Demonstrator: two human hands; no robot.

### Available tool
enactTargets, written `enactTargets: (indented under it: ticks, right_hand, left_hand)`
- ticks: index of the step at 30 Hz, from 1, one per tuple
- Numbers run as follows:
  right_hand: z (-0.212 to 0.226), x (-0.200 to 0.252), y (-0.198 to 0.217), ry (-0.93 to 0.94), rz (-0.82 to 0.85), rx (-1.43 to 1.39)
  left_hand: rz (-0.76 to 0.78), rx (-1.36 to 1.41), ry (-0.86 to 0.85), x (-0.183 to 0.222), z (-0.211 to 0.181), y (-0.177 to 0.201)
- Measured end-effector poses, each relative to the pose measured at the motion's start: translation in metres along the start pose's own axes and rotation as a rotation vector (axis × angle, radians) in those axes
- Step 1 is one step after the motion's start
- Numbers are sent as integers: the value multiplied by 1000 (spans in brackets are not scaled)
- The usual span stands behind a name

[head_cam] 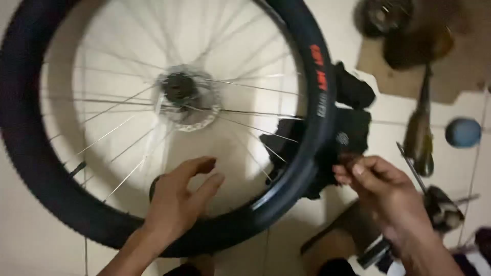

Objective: Cleaning a bicycle wheel hub and installing a bearing seal onto the axle.

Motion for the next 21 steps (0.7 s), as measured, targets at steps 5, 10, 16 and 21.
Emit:
enactTargets:
  ticks: [5, 10, 16, 21]
  right_hand:
    - [16, 13, -57, -86, 97, 247]
    - [31, 23, -105, 35, 249, 689]
    - [39, 39, -173, 569, 636, 969]
    - [34, 36, -183, 720, 554, 1145]
  left_hand:
    - [-122, 169, -9, -20, 12, 21]
    - [-2, 383, 26, -16, 0, 10]
    - [-153, 288, -259, -31, 18, 11]
    - [-178, 416, -106, -31, 33, 38]
Point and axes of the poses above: each hand's wrist, its own x-axis away from the middle knuckle, its own y-axis out of the back of the hand, z = x × y, the point moved 6 cm from there along -x, towards the middle knuckle, and after that the axes turned 5 degrees about -x, right-handed, at the moved point
